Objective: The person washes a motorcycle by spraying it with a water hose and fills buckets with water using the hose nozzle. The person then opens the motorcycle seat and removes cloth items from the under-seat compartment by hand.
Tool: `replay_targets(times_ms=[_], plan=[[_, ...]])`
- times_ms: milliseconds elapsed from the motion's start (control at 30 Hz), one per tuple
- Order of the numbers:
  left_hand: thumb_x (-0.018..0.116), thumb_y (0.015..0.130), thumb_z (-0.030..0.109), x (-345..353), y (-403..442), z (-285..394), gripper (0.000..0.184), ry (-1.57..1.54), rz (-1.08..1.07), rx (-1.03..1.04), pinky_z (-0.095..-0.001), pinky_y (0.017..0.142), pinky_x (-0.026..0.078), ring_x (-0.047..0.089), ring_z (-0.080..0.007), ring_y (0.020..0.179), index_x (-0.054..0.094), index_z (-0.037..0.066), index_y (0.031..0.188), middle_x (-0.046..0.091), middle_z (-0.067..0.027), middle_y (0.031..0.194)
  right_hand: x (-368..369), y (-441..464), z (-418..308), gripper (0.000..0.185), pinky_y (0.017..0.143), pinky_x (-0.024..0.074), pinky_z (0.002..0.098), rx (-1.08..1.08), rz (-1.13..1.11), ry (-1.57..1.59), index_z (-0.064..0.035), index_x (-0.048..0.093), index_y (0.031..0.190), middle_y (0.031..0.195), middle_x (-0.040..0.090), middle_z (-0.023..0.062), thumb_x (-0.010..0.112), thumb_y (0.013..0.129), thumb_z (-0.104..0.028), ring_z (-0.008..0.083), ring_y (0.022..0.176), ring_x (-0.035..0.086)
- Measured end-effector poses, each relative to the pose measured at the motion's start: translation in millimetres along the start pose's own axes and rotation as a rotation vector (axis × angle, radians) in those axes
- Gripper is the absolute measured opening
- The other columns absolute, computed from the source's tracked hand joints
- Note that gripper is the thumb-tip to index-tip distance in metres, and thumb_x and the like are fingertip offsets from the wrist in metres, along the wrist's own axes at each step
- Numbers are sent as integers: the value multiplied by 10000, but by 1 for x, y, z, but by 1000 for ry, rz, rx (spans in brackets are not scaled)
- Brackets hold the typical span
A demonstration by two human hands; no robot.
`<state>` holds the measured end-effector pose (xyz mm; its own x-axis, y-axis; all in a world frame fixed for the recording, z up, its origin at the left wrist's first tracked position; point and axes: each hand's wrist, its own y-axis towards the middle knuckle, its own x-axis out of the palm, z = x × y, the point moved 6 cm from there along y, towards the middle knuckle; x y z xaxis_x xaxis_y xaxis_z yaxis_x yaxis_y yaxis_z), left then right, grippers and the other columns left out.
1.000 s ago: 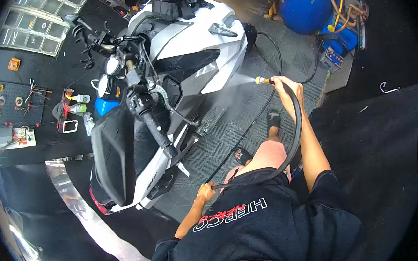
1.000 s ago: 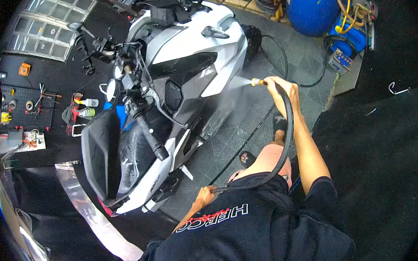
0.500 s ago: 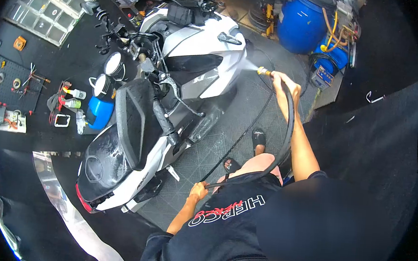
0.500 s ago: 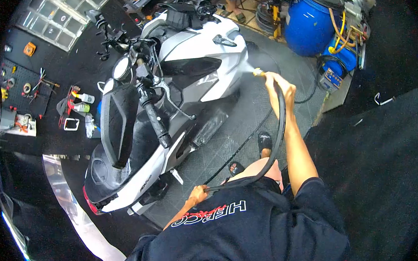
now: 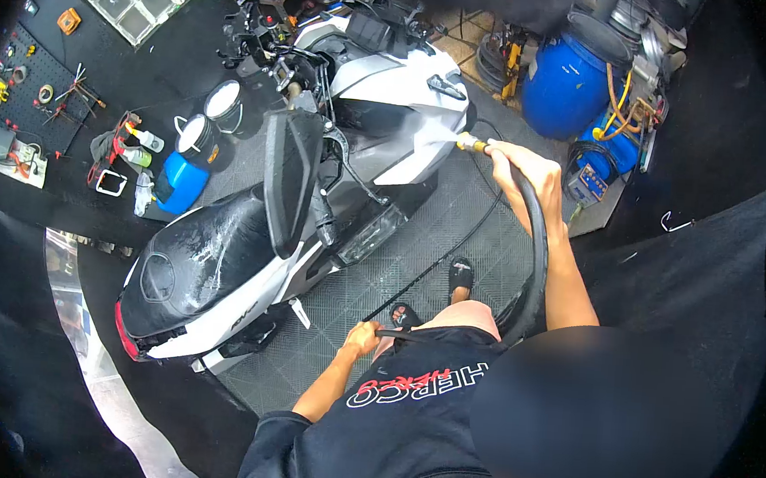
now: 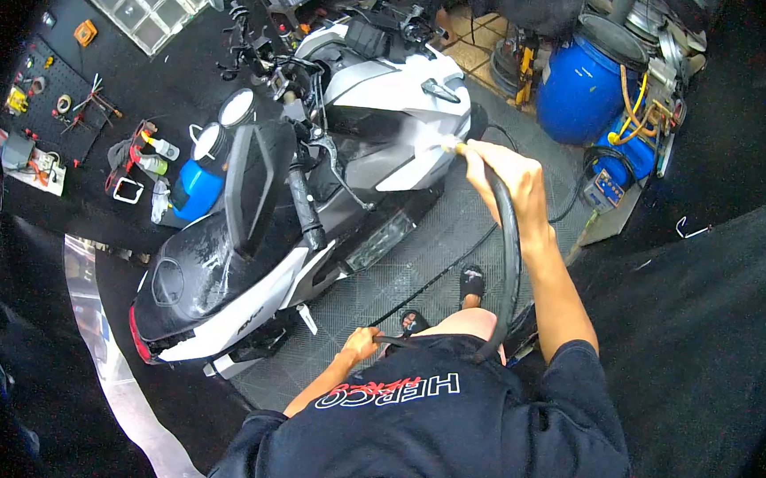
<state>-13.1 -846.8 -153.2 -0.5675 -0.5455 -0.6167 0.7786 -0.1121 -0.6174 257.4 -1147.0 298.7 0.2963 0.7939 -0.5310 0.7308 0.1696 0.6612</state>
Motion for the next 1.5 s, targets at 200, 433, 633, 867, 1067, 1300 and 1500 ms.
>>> replay_targets(times_ms=[200, 433, 633, 867, 1067, 1300, 1500], plan=[[604, 930, 292, -7, -1, 35, 271, 16, 47, 115, -508, 925, 536, 686, -409, 1006, 746, 114, 1077, 727, -200, 1053, -9, 24, -48, 129, 792, 612, 356, -210, -5, -92, 63, 720, 975, 945, 757, 198, 683, 882, -18, 308, 857, 761], [640, 901, 280, 3, -11, 37, 259, -37, 78, 212, -495, 895, 551, 700, -406, 948, 727, 105, 1071, 735, -186, 980, 5, 31, -46, 187, 770, 582, 385, -251, -67, -121, 30, 707, 1030, 960, 736, 202, 707, 855, -35, 351, 850, 734], [654, 885, 247, 3, -26, 39, 254, -65, 140, 221, -506, 900, 545, 704, -402, 949, 709, 66, 1055, 735, -191, 986, 10, 38, -51, 201, 733, 569, 381, -273, -6, -121, 11, 714, 1048, 947, 730, 200, 712, 858, -55, 341, 829, 731], [647, 858, 162, 10, -25, 39, 282, -54, 58, 133, -483, 958, 542, 698, -403, 1006, 696, 37, 1106, 737, -154, 1116, 18, 37, -62, 186, 737, 576, 376, -294, -100, -17, 15, 721, 1037, 953, 741, 190, 712, 868, -62, 328, 834, 736], [639, 862, 145, 12, -22, 43, 288, -154, 120, 211, -471, 970, 538, 680, -388, 1086, 698, 38, 1122, 730, -160, 1149, 20, 35, -117, 188, 753, 597, 358, -490, -85, 41, 17, 727, 1037, 975, 753, 177, 725, 856, -32, 299, 828, 749], [630, 888, 161, 24, -24, 38, 293, -170, 37, 136, -501, 954, 532, 677, -410, 1081, 681, 53, 1156, 727, -191, 1132, 24, 15, -146, 236, 828, 606, 361, -565, -168, 94, 30, 714, 1050, 1026, 746, 188, 735, 815, 14, 316, 954, 748], [697, 881, 211, 6, -3, 35, 336, -146, -63, 440, -412, 883, 552, 684, -319, 1027, 581, 32, 1140, 694, -126, 1109, 35, -13, -107, 225, 815, 601, 371, -438, -115, -34, 32, 696, 1049, 1151, 720, 208, 721, 848, -66, 329, 939, 735]])
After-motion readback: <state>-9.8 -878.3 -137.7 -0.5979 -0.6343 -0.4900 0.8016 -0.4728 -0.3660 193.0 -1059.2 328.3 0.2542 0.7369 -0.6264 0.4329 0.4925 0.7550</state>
